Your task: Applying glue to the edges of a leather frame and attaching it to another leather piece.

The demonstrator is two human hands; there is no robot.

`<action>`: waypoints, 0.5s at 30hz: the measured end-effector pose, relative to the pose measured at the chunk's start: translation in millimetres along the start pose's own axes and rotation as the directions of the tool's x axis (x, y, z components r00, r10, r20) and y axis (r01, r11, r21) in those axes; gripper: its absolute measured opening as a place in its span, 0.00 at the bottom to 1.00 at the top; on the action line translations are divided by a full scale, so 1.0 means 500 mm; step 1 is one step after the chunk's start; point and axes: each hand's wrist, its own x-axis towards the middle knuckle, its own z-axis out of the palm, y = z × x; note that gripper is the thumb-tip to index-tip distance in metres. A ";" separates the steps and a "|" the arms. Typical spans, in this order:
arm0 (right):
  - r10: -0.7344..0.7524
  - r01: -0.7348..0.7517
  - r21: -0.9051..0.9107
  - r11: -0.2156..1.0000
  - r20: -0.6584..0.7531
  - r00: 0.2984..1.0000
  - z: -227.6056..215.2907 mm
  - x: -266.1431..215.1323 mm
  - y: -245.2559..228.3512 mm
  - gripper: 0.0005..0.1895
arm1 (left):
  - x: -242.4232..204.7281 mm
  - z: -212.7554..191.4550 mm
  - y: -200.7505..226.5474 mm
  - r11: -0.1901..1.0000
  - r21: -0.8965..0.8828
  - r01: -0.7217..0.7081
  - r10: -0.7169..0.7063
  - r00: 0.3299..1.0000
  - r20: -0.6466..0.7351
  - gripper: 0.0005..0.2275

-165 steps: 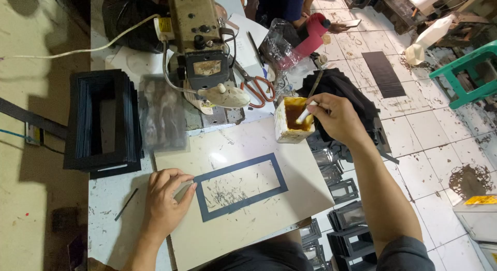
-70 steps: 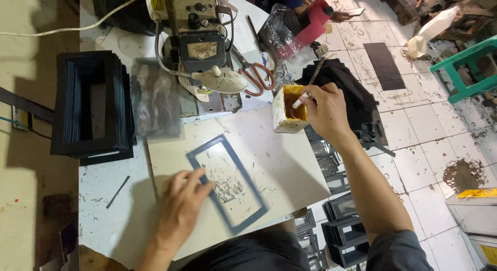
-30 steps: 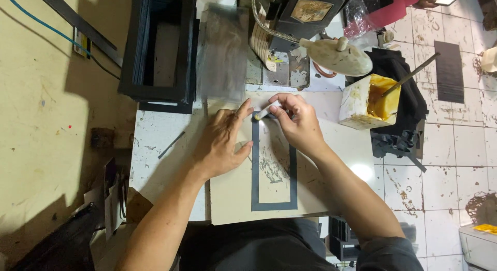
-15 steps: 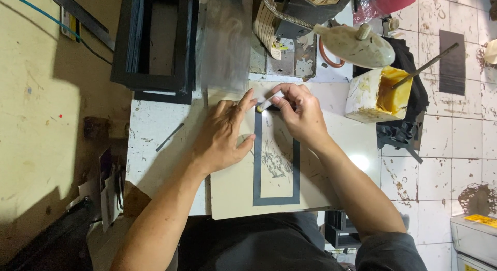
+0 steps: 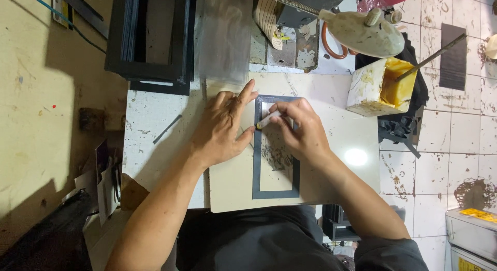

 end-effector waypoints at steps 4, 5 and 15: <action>-0.028 0.028 -0.020 0.999 -0.009 1.000 0.000 -0.023 -0.017 0.11 | -0.002 0.012 -0.007 1.000 0.005 0.016 -0.016 1.000 0.002 0.45; -0.053 0.053 -0.037 0.998 0.004 0.999 0.000 -0.029 -0.020 0.11 | -0.002 0.013 -0.009 1.000 0.012 0.007 -0.007 1.000 -0.003 0.46; -0.174 0.187 -0.146 0.971 0.095 0.980 0.003 -0.096 -0.042 0.15 | -0.007 0.023 -0.016 1.000 -0.005 -0.030 0.030 0.999 -0.046 0.47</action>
